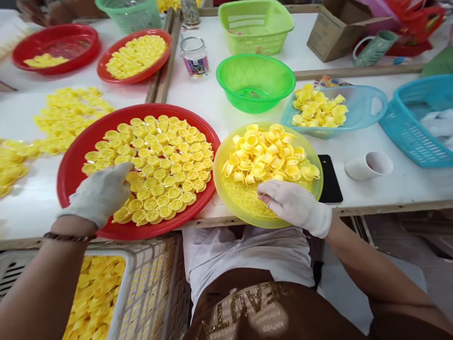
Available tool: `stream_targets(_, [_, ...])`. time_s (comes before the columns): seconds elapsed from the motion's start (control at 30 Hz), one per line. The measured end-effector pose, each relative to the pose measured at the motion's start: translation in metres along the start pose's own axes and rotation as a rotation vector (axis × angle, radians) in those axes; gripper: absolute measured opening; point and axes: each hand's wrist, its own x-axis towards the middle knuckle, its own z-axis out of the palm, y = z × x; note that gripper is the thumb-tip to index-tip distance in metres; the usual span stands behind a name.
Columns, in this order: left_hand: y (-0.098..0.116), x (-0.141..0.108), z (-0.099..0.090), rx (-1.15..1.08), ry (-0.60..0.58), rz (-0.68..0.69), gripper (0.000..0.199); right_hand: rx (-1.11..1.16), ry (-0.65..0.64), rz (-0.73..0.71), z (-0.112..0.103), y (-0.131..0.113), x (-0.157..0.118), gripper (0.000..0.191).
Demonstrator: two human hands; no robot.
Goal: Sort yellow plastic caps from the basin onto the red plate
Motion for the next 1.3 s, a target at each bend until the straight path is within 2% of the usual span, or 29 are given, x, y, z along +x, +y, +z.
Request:
stream_targets(0.07, [0.017,-0.004,-0.004,0.094,0.025,0.048,0.021,-0.181,-0.091,-0.045,0.002,-0.004,0.001,0.017])
stream_targets(0.1, [0.031,-0.007,-0.007,0.074,0.066,0.100,0.021,-0.250,-0.122,-0.054,0.003,-0.007,0.002,0.019])
stream_targets(0.2, [0.087,-0.013,-0.013,-0.192,0.158,0.329,0.021,-0.324,-0.181,-0.075,0.005,-0.009,0.004,0.029])
stream_targets(0.3, [0.141,-0.006,-0.010,-0.268,0.101,0.494,0.021,-0.293,-0.223,-0.123,0.008,-0.005,0.004,0.035])
stream_targets(0.4, [0.169,0.011,-0.003,-0.140,0.043,0.555,0.025,-0.273,-0.245,-0.143,0.012,-0.002,0.005,0.038])
stream_targets(0.53, [0.169,0.027,0.004,-0.094,0.008,0.602,0.021,-0.211,-0.225,-0.060,0.015,0.000,0.008,0.040])
stream_targets(0.6, [0.163,0.027,0.007,-0.160,0.005,0.603,0.020,-0.059,-0.157,-0.017,0.014,0.002,0.010,0.040])
stream_targets(0.67, [0.159,0.023,0.009,-0.238,0.023,0.567,0.023,0.220,-0.047,0.043,0.012,0.005,0.012,0.043])
stream_targets(0.77, [0.164,0.015,0.013,-0.272,0.086,0.502,0.028,0.800,0.089,0.188,0.006,0.008,0.015,0.046])
stream_targets(0.83, [0.174,0.013,0.014,-0.217,0.110,0.479,0.027,1.189,0.101,0.298,0.002,0.008,0.017,0.045])
stream_targets(0.9, [0.184,0.012,0.014,-0.121,0.081,0.468,0.024,1.513,0.096,0.372,-0.003,0.008,0.020,0.044])
stream_targets(1.0, [0.193,0.013,0.008,-0.078,0.028,0.448,0.023,1.817,0.160,0.412,-0.009,0.009,0.024,0.044])
stream_targets(1.07, [0.193,0.010,0.001,-0.224,0.063,0.398,0.025,1.919,0.211,0.407,-0.012,0.010,0.027,0.044])
stream_targets(1.13, [0.192,0.005,-0.005,-0.492,0.039,0.308,0.029,1.954,0.262,0.378,-0.016,0.009,0.030,0.044])
stream_targets(1.2, [0.196,-0.002,-0.006,-0.812,-0.110,0.218,0.034,1.928,0.332,0.338,-0.018,0.005,0.034,0.046])
stream_targets(1.3, [0.211,-0.013,0.005,-1.200,-0.378,0.123,0.035,1.825,0.474,0.236,-0.021,-0.006,0.041,0.049])
